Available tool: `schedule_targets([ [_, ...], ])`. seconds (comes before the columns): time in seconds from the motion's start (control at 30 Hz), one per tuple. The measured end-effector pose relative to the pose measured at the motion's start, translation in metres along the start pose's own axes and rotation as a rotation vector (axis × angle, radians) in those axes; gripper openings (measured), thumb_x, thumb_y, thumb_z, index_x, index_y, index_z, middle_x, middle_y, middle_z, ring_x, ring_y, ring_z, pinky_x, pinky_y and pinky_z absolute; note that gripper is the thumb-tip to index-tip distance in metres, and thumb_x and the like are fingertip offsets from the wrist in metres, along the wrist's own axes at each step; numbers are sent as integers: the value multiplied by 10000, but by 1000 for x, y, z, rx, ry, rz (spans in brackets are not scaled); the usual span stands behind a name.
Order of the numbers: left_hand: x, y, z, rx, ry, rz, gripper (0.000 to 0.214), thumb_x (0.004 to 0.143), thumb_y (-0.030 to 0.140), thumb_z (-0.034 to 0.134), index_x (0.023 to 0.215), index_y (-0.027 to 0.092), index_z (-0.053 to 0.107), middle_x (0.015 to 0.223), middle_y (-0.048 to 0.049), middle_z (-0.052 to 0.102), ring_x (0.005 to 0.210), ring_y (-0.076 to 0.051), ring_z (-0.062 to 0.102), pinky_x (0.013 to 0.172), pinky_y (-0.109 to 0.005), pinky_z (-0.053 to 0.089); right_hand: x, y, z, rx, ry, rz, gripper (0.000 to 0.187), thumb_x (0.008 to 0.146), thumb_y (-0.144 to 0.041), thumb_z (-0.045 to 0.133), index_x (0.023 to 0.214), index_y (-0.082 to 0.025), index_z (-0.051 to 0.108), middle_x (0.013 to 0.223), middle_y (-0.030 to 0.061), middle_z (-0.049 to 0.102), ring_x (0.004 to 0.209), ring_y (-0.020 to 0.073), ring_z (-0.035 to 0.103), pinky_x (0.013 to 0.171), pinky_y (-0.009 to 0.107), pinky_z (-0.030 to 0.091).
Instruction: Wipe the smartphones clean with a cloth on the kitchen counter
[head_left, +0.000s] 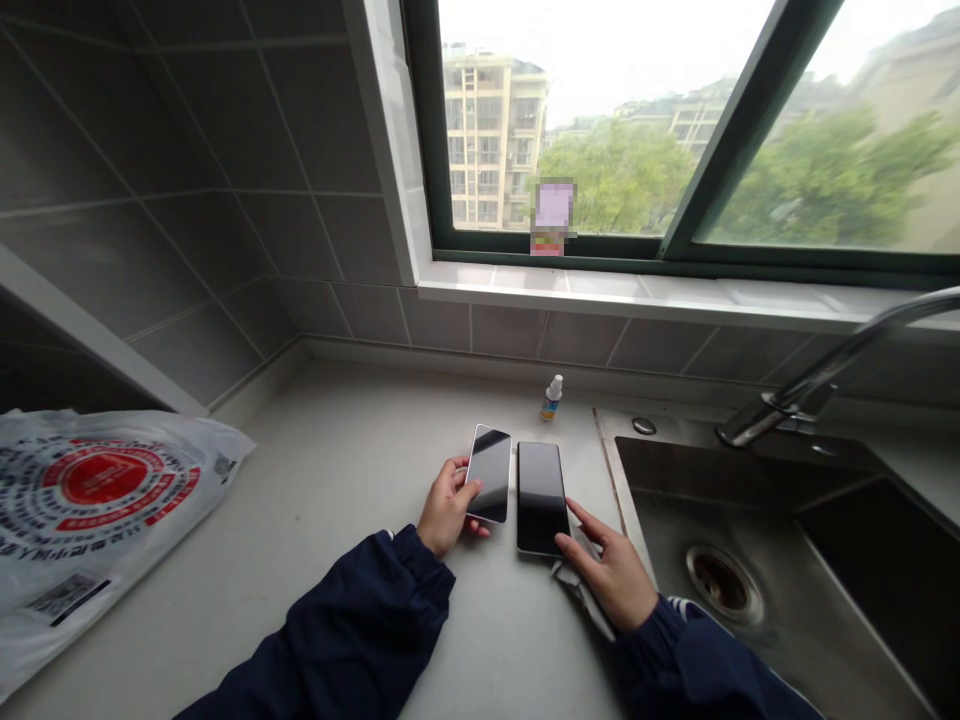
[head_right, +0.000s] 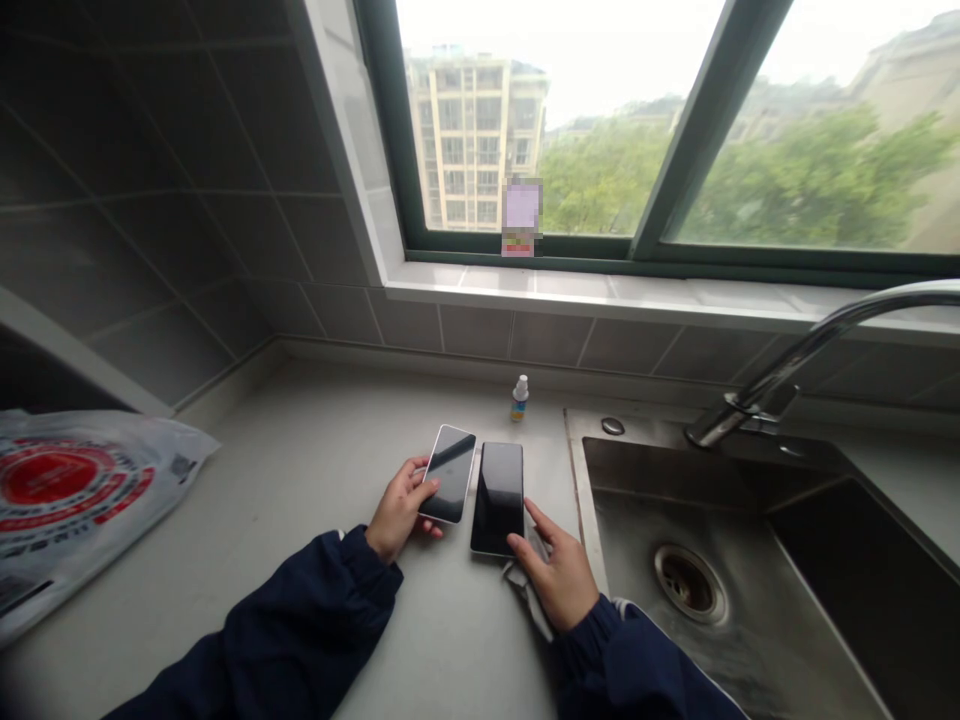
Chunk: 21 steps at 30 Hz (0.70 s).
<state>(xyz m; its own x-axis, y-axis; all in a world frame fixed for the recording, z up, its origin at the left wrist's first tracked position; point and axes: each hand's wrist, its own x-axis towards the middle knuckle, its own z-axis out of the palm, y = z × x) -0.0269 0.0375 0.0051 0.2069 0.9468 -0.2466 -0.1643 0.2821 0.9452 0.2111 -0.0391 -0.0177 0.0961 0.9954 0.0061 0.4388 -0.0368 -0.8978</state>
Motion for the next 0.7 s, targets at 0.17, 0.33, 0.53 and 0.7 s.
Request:
schedule_targets([
  [0.17,-8,11,5,-148,-78,-109,382,822,367,571,1155,215,462,748,25,584,422,-78,508,471,-323,567,0,-3,-3,-42,23,-3,626,781,-487,676,1304,-153,599,1260,110,647,1206,332,581,1075,480,410],
  [0.33,-21,22,11,-255,-252,-215,402,817,331,535,1202,221,505,910,-61,643,643,-196,657,427,-315,554,-1,-7,-3,-53,35,12,613,771,-488,674,1283,-156,617,1254,120,650,1205,328,582,1095,482,385],
  [0.53,-25,20,11,-403,-384,-254,419,837,312,473,1250,243,452,940,-77,653,731,-276,697,422,-356,556,0,-8,-3,7,27,71,675,706,-474,742,1295,-175,605,1280,115,634,1219,329,570,1081,477,399],
  [0.7,-23,16,13,-405,-269,-154,466,847,328,488,1299,255,403,1074,-120,651,739,-287,700,466,-372,556,5,-4,-6,123,-41,124,743,685,-456,768,1329,-144,569,1294,135,620,1204,326,582,1069,476,410],
])
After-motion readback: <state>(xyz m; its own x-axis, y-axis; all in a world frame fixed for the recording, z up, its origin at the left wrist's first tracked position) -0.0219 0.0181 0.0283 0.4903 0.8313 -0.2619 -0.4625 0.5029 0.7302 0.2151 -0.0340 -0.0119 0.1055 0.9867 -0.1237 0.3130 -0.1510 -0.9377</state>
